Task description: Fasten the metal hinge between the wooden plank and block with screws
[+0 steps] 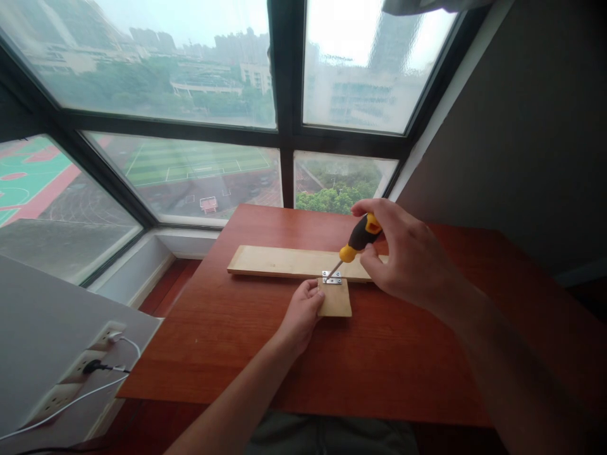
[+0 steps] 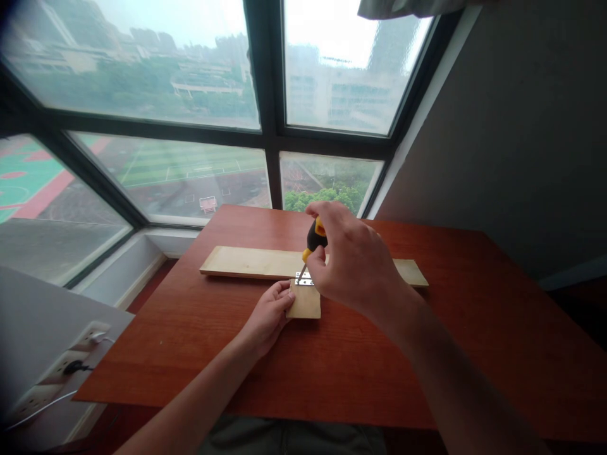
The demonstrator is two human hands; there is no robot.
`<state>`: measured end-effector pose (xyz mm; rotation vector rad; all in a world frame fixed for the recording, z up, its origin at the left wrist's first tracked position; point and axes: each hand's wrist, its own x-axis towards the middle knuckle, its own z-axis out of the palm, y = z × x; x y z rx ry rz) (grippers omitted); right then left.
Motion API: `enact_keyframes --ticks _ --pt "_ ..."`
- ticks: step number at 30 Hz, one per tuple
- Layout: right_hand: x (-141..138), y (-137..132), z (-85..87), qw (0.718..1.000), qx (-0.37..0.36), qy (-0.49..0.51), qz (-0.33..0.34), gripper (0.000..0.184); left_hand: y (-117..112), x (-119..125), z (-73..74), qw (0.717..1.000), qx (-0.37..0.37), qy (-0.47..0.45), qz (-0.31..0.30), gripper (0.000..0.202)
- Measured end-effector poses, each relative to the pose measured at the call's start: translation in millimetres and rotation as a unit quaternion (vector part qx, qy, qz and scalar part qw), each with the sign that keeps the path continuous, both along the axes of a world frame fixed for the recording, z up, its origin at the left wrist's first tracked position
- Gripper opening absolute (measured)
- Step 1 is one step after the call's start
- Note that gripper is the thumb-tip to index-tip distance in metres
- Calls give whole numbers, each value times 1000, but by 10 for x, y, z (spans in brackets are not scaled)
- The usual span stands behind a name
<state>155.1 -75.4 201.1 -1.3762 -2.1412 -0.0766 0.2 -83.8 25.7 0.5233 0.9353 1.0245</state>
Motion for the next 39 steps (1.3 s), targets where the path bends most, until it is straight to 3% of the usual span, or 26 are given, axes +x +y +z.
enact_keyframes --ticks 7,23,32,39 --pt "-5 33 -13 997 14 -22 -68 33 -4 -1 32 1000 -2 1 -1 30" --pt "147 -2 19 999 -37 23 9 47 -18 -2 46 1000 -2 0 -2 30" --pt "105 64 -23 999 -16 52 -1 19 -15 6 62 1000 -1 2 0 28" --pt "227 20 37 998 -51 39 -13 42 -12 5 81 1000 -7 0 5 30"
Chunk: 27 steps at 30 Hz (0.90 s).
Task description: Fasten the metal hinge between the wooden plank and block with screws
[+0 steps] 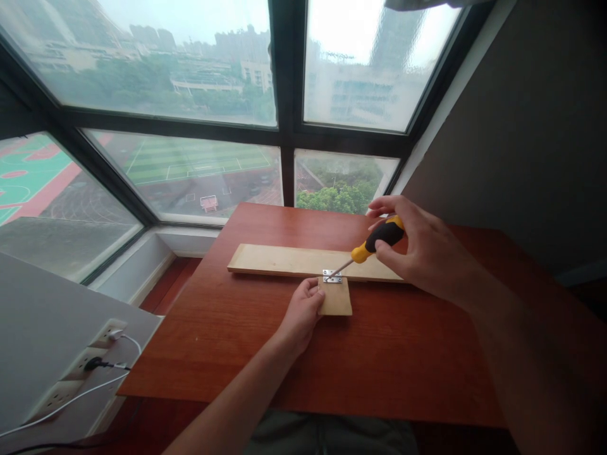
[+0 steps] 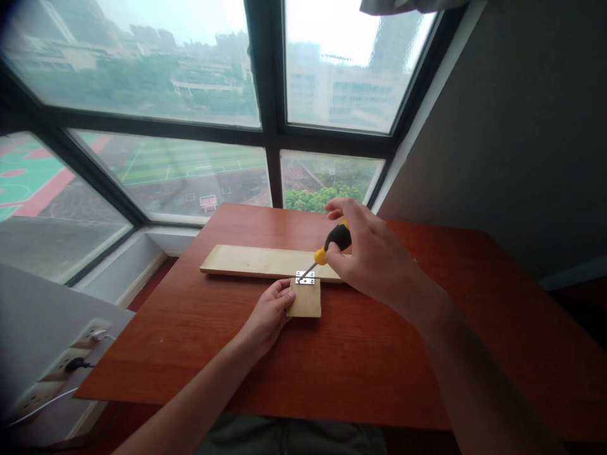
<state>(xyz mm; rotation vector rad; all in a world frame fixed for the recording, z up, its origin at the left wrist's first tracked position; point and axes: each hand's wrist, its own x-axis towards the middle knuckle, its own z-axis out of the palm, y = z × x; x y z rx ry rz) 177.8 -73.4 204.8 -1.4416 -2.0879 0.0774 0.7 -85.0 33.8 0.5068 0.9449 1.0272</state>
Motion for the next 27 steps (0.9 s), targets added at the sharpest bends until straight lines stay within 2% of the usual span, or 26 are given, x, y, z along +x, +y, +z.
enact_keyframes --ticks 5,9,15,18,20,24,27 --pt "27 20 63 996 -60 -45 -52 33 2 1 1 1000 -2 3 0 27" --pt "45 10 74 998 -44 -37 -23 26 4 -1 15 1000 -4 5 1 27" --pt "147 -23 48 997 -68 10 36 50 -1 2 13 1000 -1 2 -4 25" --pt "167 -23 19 995 -75 24 60 51 0 7 7 1000 -2 2 -4 25" --pt "147 -19 9 997 -66 16 38 43 -1 8 3 1000 -3 3 -4 25" --pt "80 3 10 997 -43 -16 -60 34 -7 2 -12 1000 3 0 -4 27" --pt "62 12 16 997 -26 -15 -71 26 -8 -2 -20 1000 5 0 -6 28"
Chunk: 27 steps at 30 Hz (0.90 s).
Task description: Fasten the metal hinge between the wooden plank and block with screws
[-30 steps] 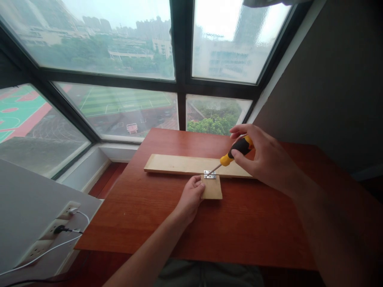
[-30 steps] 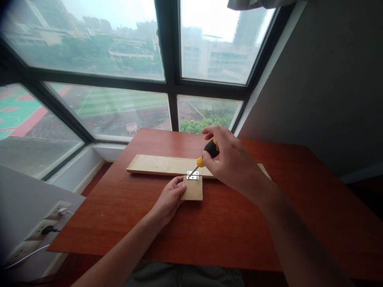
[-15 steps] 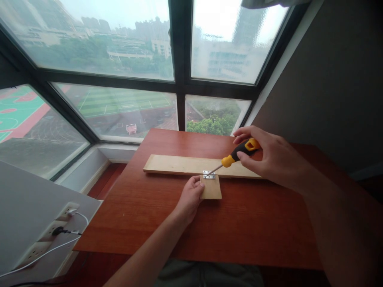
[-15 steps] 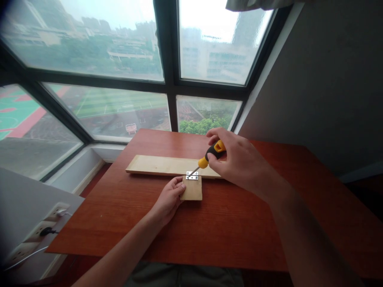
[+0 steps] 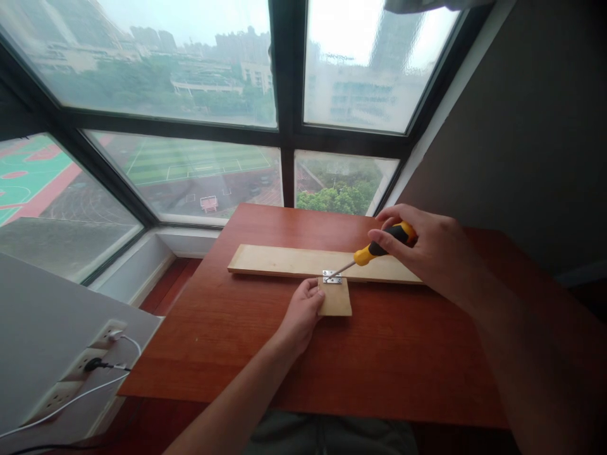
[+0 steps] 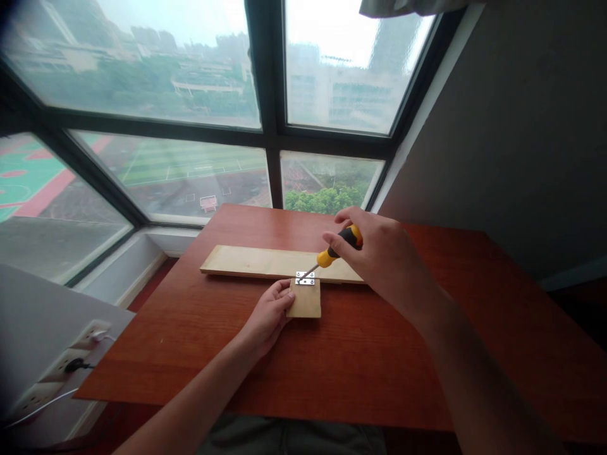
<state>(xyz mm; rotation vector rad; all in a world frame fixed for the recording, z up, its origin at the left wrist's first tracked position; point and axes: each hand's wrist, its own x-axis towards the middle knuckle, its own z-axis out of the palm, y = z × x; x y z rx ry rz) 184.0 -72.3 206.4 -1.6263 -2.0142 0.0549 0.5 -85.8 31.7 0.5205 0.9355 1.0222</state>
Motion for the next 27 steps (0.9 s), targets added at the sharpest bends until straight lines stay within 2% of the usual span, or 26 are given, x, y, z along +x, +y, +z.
enact_keyframes --ticks 3,7,9,16,19,24,27 --pt "25 -16 3 1000 4 14 21 23 0 0 7 1000 -2 2 2 27" --pt "86 -40 -14 997 -8 30 69 36 -5 2 33 1000 -2 -1 4 29" --pt "107 -35 -33 996 -11 35 79 36 -8 2 41 1000 -4 -2 4 29" --pt "123 37 -79 1000 -7 9 -6 30 -9 3 32 1000 0 -5 6 31" --pt "136 32 -65 1000 -6 22 4 24 -5 4 23 1000 1 -4 4 30" --pt "153 -26 -24 996 -48 58 38 34 4 5 17 1000 -2 -1 2 31" --pt "156 -45 -13 995 -55 64 59 33 0 4 24 1000 -4 -8 3 31"
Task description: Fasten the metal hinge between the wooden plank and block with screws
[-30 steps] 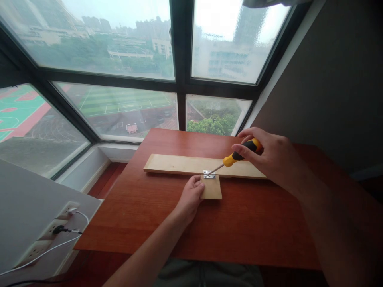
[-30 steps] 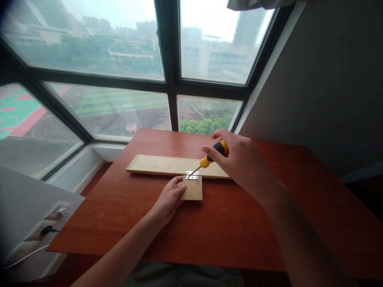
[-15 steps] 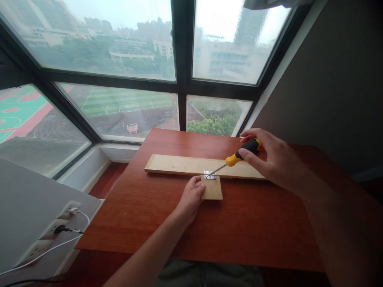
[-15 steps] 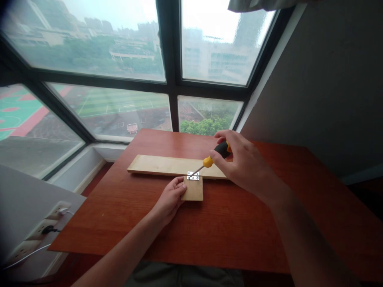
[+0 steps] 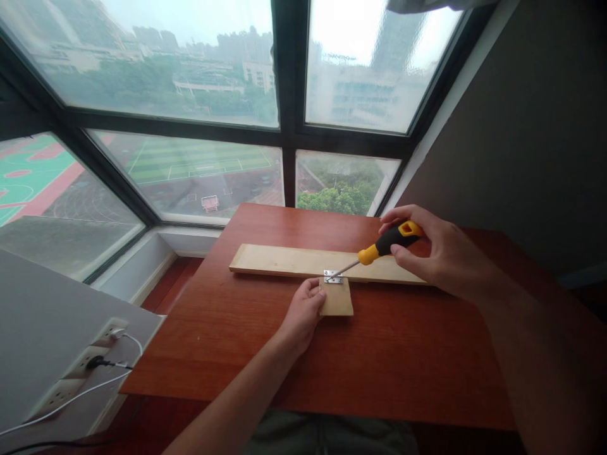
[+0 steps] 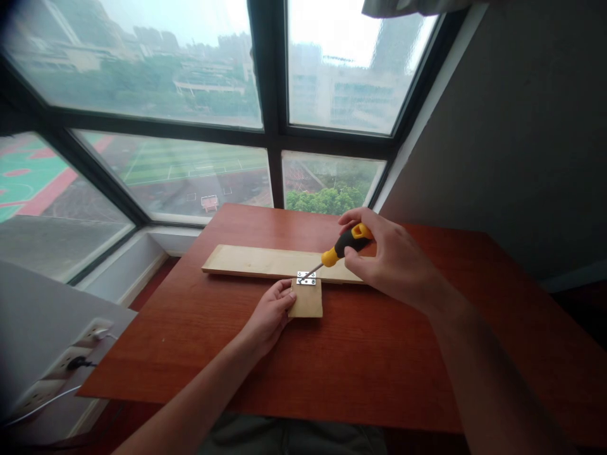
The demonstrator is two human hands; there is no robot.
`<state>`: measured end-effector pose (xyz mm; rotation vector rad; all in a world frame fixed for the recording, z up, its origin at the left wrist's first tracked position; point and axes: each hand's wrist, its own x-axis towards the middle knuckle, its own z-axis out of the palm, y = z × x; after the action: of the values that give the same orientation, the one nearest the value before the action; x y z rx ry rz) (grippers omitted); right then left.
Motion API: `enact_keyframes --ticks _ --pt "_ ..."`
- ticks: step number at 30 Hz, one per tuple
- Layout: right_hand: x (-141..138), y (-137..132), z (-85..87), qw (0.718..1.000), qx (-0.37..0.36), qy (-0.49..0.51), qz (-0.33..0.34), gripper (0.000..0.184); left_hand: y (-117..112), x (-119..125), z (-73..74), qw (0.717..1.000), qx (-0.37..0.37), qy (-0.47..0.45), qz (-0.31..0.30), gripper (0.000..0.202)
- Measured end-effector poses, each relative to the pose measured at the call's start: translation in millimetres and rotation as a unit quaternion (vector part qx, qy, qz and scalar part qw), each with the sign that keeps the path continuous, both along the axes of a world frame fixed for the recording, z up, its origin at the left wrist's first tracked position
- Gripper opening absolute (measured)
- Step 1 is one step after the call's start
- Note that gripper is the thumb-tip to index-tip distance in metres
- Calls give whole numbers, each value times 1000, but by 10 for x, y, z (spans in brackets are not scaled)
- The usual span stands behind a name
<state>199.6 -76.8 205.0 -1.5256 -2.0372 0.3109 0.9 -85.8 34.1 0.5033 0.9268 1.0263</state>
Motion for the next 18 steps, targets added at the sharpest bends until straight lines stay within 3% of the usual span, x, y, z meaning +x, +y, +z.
enact_keyframes --ticks 4,8,12,18 --pt "7 28 -29 999 21 -29 -22 23 -6 1 9 1000 -1 -2 1 30" --pt "12 67 -67 997 22 -34 -61 29 -2 3 11 1000 -2 2 1 31" --pt "21 50 -52 998 31 -24 -46 22 -2 4 5 1000 0 -2 2 30" --pt "56 29 -39 1000 2 -15 -6 28 -10 1 7 1000 1 -3 3 31"
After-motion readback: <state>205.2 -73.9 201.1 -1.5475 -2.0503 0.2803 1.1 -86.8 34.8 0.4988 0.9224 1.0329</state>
